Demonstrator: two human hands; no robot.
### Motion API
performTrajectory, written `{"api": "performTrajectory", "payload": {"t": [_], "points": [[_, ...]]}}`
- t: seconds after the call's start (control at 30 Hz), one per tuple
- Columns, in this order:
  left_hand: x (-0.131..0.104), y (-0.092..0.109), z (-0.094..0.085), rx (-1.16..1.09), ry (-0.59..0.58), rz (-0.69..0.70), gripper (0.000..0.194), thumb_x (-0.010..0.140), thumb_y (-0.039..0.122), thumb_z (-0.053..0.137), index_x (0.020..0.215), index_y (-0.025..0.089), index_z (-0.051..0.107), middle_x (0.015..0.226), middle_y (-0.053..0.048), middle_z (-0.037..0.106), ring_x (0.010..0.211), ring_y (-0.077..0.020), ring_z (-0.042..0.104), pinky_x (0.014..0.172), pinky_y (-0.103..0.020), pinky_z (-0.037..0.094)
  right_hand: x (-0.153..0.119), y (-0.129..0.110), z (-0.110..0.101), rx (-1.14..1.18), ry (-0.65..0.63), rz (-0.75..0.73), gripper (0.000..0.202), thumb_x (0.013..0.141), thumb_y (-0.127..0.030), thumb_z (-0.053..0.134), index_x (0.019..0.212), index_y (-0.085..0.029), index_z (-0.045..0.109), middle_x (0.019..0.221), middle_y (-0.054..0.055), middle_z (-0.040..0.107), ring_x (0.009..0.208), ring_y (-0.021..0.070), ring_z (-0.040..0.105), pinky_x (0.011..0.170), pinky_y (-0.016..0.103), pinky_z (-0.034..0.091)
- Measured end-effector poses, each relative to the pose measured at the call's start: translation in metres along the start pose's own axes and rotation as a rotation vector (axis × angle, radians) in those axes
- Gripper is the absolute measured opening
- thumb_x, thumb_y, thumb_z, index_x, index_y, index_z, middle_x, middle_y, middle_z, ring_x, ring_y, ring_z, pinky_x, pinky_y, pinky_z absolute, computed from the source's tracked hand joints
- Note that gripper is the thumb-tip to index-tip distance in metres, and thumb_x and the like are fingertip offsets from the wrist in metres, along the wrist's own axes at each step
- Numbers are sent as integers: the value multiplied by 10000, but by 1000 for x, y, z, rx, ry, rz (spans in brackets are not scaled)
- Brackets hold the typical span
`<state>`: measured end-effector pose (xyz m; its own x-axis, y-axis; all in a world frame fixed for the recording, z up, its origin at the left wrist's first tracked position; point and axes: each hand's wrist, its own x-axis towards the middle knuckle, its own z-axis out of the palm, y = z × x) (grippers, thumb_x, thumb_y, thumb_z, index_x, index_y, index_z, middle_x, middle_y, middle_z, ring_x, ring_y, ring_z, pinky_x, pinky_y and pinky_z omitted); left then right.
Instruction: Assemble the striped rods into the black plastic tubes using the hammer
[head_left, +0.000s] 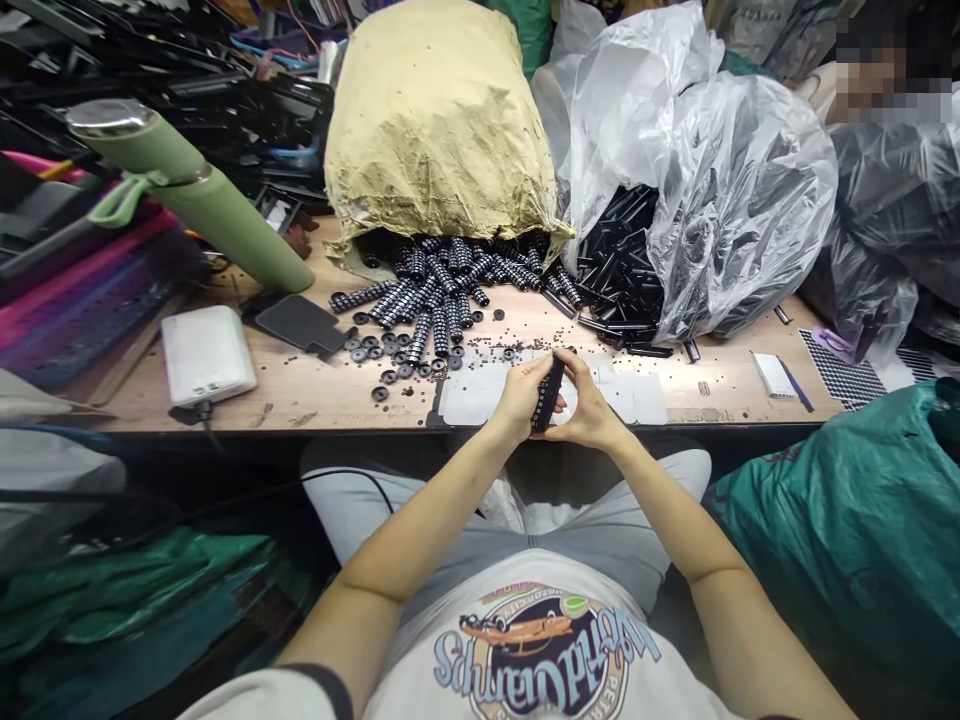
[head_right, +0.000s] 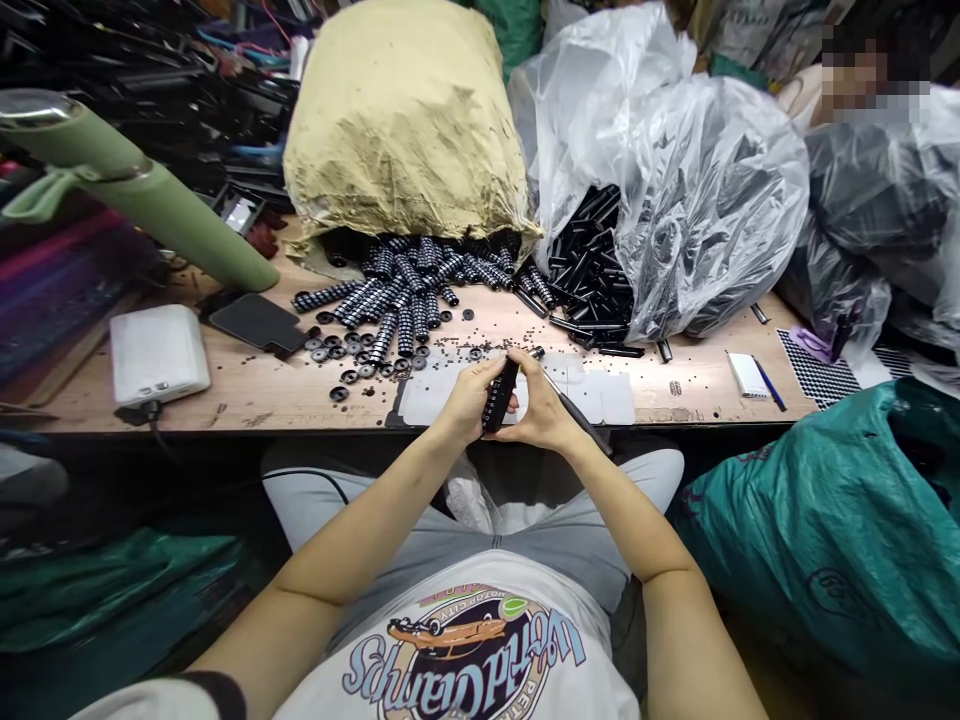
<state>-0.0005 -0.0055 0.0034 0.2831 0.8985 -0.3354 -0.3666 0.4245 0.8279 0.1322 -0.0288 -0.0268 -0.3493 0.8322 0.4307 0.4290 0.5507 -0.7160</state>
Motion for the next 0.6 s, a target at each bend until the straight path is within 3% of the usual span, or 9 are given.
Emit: {"api": "performTrajectory", "payload": {"t": [0.1,0.17,0.3,0.4,0.5,0.6], "points": [[4,-3,-7,64,-7,-9,373,773,495,617,854,131,604,537,24,502,407,-114,532,426,-234,475,-1,2,7,-11,43,21,1056,595,-404,807,1423,-172,195,1410,164,325,1350,279,350,1148,445,313],[7,-9,-15,179,0,55,408,813,502,568,964,128,630,650,-13,559,492,-126,571,512,-274,514,-1,5,14,-55,65,40,1032,589,-370,800,1409,-162,211,1393,170,345,1335,284,365,1130,447,335],[10,-35,-36,782,108,492,469,822,361,603,1241,153,581,986,-92,565,897,-205,598,825,-365,514,0,17,36,-207,82,114,909,648,-283,720,1399,-156,224,1373,180,392,1326,288,367,1116,472,329],[13,-54,-53,1231,137,689,498,833,222,579,1316,115,518,1015,-129,551,978,-243,546,891,-407,481,-4,23,45,-307,34,173,821,699,-225,646,1403,-130,234,1378,192,399,1331,280,359,1113,467,320],[20,-63,-68,1451,68,772,377,889,146,464,1251,114,566,971,-137,588,923,-237,549,844,-391,496,-17,26,32,-508,17,326,756,731,-303,675,1368,-105,317,1378,210,397,1303,304,369,1051,463,366],[27,-66,-77,1514,-36,879,350,905,105,409,1202,113,594,987,-146,615,931,-225,561,829,-357,498,-32,24,-1,-806,-4,599,385,834,-368,607,1124,-124,541,1196,203,537,1150,320,468,910,441,413]]}}
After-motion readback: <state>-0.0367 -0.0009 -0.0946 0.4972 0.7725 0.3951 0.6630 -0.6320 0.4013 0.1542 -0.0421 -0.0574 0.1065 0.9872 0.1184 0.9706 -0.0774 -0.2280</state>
